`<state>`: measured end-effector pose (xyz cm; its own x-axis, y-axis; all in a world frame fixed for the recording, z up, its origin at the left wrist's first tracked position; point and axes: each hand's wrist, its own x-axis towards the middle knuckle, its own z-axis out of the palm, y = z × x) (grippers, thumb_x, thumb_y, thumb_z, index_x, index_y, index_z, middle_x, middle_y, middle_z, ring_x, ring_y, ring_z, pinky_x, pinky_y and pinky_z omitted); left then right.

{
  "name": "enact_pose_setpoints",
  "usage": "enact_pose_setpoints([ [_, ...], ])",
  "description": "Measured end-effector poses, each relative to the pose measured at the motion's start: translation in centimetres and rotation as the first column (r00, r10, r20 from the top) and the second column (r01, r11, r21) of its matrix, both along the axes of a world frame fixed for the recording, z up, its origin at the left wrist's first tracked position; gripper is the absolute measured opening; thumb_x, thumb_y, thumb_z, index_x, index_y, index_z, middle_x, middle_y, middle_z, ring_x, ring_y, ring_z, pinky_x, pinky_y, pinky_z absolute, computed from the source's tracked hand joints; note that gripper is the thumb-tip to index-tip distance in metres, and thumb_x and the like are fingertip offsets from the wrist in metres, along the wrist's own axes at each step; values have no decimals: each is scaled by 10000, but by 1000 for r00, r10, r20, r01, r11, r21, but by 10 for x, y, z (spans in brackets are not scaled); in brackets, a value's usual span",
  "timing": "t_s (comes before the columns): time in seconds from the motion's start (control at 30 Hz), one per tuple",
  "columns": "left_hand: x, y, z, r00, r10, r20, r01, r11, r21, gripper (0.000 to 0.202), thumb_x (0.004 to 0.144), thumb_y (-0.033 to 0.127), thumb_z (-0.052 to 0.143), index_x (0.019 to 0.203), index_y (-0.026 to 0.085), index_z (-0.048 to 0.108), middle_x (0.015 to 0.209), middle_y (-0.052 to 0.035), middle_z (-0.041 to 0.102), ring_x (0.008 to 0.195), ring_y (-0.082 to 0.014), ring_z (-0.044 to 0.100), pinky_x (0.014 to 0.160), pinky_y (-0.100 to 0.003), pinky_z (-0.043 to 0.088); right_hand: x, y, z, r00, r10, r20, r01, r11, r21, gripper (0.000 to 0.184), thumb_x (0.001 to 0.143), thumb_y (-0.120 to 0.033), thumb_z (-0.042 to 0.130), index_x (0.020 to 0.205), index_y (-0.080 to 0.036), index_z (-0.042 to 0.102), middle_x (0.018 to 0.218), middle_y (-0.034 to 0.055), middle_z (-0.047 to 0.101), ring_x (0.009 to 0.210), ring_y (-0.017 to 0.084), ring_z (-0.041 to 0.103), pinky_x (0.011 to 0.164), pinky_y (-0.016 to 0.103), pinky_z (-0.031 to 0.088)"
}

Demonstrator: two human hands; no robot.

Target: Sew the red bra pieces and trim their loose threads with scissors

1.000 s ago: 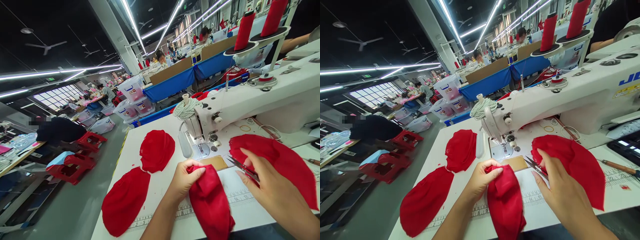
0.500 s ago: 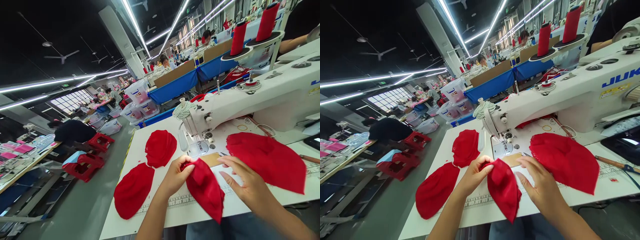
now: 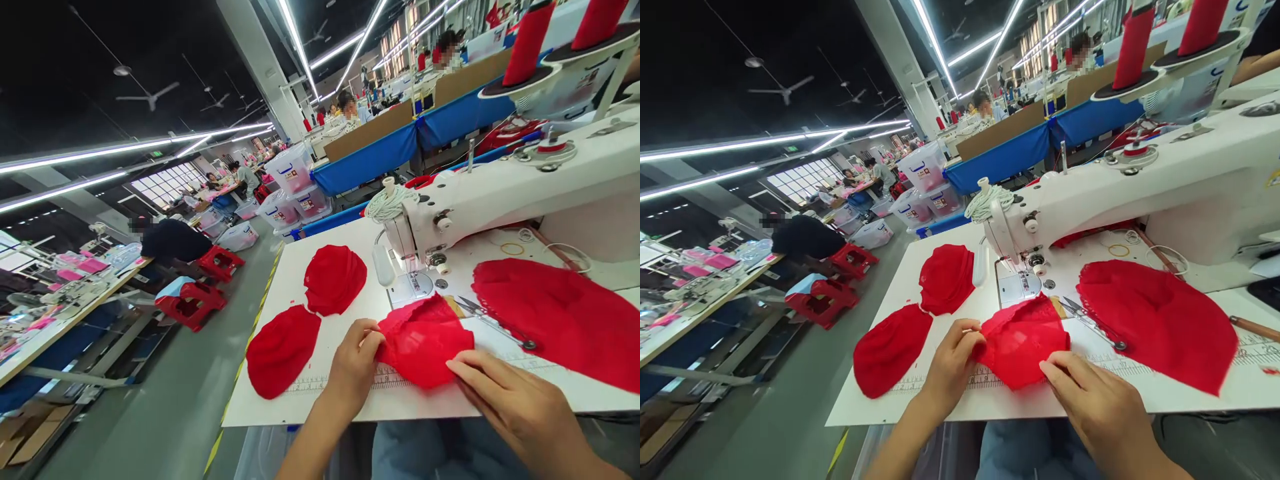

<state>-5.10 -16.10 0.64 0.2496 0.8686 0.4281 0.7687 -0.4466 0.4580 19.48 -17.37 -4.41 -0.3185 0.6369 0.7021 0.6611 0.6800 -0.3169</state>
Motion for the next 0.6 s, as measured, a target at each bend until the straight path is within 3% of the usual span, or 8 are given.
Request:
enact_pose_setpoints([
  [0.07,-2,-7,-13,988,143,-54,-145,988,-51,346,837,26,407,1038,217,613,1115,-104,602,931,-230,632,733,-344,524,1,-6,-7,996,13,85,-9,999,-44,279,979,-155,414,1010,-231,681,949,47,734,810,188,702,661,286,503],
  [0.13,0,-15,-18,954,295,-44,-296,955,-20,362,871,52,371,1139,199,565,1133,-125,599,1007,-250,613,817,-402,518,0,-9,-8,992,30,119,-25,999,-42,250,980,-159,439,994,-220,681,900,41,720,764,163,680,649,265,479],
  [0.23,8,-25,-14,908,415,-55,-418,903,-98,190,938,232,420,1057,190,562,964,-89,630,889,-242,614,788,-411,510,-6,-8,-2,992,38,122,-40,999,10,227,962,-126,479,959,-210,691,838,31,700,686,138,645,632,255,444],
  [0.3,14,-26,-8,907,413,-85,-422,876,-233,200,897,360,536,1002,194,572,868,-59,630,800,-239,603,745,-403,496,-12,-7,4,995,38,91,-42,998,45,246,950,-84,483,915,-199,698,806,38,695,671,143,631,640,266,433],
  [0.4,20,-17,-2,910,410,-55,-403,848,-343,226,793,290,638,997,203,592,905,-54,645,830,-241,588,761,-385,456,-19,-6,11,997,61,51,-66,993,94,283,945,-45,466,888,-183,705,767,46,694,657,152,625,634,275,430],
  [0.5,18,-3,-1,899,403,170,-297,848,-439,90,786,159,545,817,213,610,826,-27,621,793,-207,545,731,-332,397,-20,-6,10,995,95,37,-98,991,95,266,942,-53,484,903,-192,708,763,38,698,642,149,627,618,271,438],
  [0.6,13,10,-2,832,406,379,-170,836,-522,93,790,183,532,731,204,600,738,-8,592,720,-175,519,674,-296,370,-17,-8,4,986,167,11,-167,984,69,202,919,-68,545,970,-193,695,776,30,699,630,140,627,605,257,451],
])
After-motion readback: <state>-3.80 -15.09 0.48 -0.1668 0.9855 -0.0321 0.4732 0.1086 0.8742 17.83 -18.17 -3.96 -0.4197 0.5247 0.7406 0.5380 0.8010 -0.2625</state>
